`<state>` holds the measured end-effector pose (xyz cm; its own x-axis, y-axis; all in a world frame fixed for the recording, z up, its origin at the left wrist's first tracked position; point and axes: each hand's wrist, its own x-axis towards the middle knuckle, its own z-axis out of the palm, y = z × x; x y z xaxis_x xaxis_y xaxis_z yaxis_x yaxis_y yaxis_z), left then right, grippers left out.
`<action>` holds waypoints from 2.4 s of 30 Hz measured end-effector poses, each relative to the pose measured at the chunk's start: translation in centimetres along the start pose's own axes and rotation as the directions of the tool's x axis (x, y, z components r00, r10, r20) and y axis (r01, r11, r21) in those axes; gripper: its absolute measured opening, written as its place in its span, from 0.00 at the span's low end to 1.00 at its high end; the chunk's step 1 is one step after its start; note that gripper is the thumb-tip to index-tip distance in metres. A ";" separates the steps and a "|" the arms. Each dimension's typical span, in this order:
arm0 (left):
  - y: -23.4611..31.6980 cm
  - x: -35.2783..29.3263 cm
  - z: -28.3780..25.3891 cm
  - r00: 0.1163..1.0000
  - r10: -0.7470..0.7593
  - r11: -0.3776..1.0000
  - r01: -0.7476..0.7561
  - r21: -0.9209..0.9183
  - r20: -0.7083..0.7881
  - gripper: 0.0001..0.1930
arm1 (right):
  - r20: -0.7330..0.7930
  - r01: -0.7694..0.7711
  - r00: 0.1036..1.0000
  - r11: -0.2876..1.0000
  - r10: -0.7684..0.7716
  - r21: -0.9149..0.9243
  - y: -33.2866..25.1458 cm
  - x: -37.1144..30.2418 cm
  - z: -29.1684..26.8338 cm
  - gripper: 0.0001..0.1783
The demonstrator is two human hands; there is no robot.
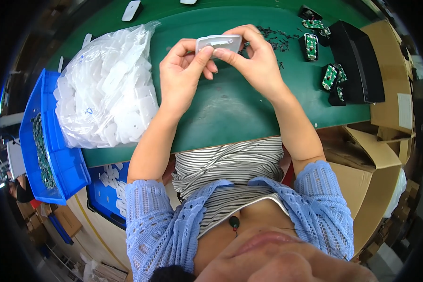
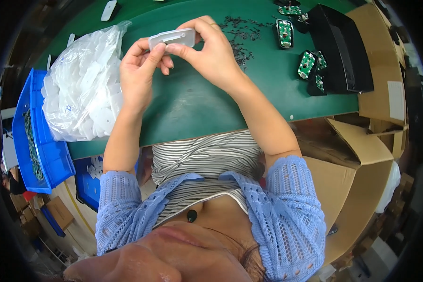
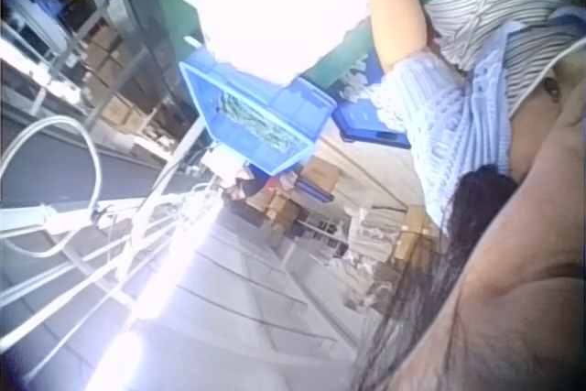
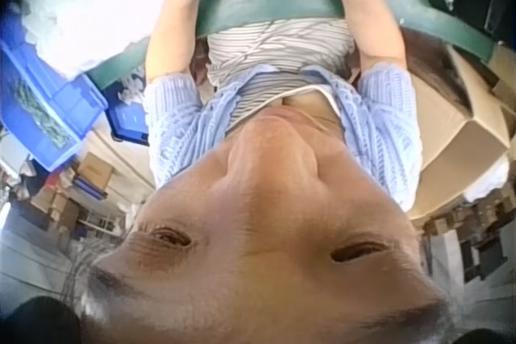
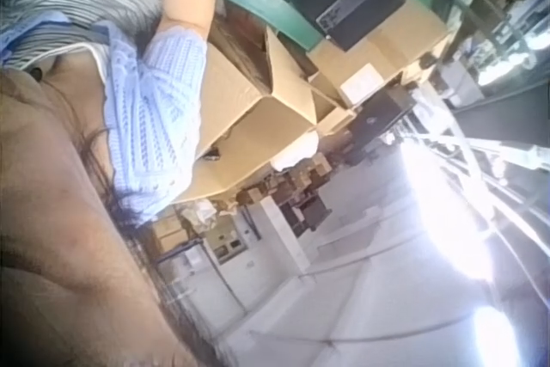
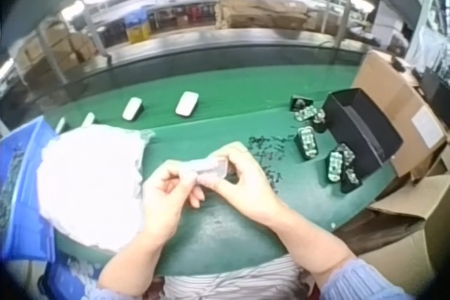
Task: The person assembles printed circuit boards into plastic shells by hand, attaching small electronic components to them.
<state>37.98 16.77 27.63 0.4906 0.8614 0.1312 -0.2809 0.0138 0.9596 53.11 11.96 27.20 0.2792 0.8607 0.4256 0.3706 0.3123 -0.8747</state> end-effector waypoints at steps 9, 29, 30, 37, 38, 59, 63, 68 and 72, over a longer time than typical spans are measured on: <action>0.8 -0.3 0.3 0.990 -0.118 0.993 0.117 0.005 0.079 0.09 | 0.194 -0.251 0.959 0.937 0.207 0.244 -0.7 0.5 -2.0 0.11; -2.4 2.1 -2.3 0.981 0.119 0.285 -0.184 0.941 0.156 0.07 | -0.274 -0.242 0.956 -0.250 0.103 -0.937 5.7 -3.5 -16.9 0.24; -2.0 1.9 -2.0 0.948 0.275 0.284 -0.237 0.929 0.158 0.08 | -0.324 -0.297 0.940 -0.212 0.108 -0.931 5.8 -3.2 -16.4 0.22; -0.9 -2.4 4.9 0.856 0.408 0.619 -0.516 0.592 0.319 0.18 | -0.422 -0.435 0.855 0.859 0.300 -0.270 1.8 -3.2 -13.2 0.22; -1.7 -3.0 5.8 0.870 0.379 0.682 -0.493 0.541 0.316 0.23 | -0.347 -0.417 0.870 0.898 0.349 -0.142 0.4 -3.1 -11.4 0.21; 0.1 -8.8 1.7 0.985 -0.129 0.991 0.132 -0.025 0.112 0.29 | -0.001 0.120 0.993 0.989 -0.121 -0.083 -5.6 -9.1 -2.2 0.07; 0.4 -9.1 1.8 0.978 -0.181 0.973 0.193 -0.127 0.104 0.30 | 0.034 0.158 0.987 0.979 -0.155 -0.130 -5.9 -9.4 -2.4 0.08; 0.7 -9.4 1.6 0.977 -0.161 0.985 0.169 -0.042 0.139 0.30 | 0.066 0.060 0.996 0.998 -0.061 0.010 -5.9 -9.5 -2.4 0.08; 0.9 -10.4 2.4 0.960 -0.161 0.946 0.217 -0.241 0.229 0.26 | 0.035 0.218 0.976 0.975 -0.216 -0.053 -5.5 -9.6 -2.5 0.07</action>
<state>34.57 6.58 27.67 0.7049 0.7087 0.0280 -0.3587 0.3222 0.8761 50.66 0.98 28.49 0.1610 0.7865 0.5962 0.4692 0.4704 -0.7474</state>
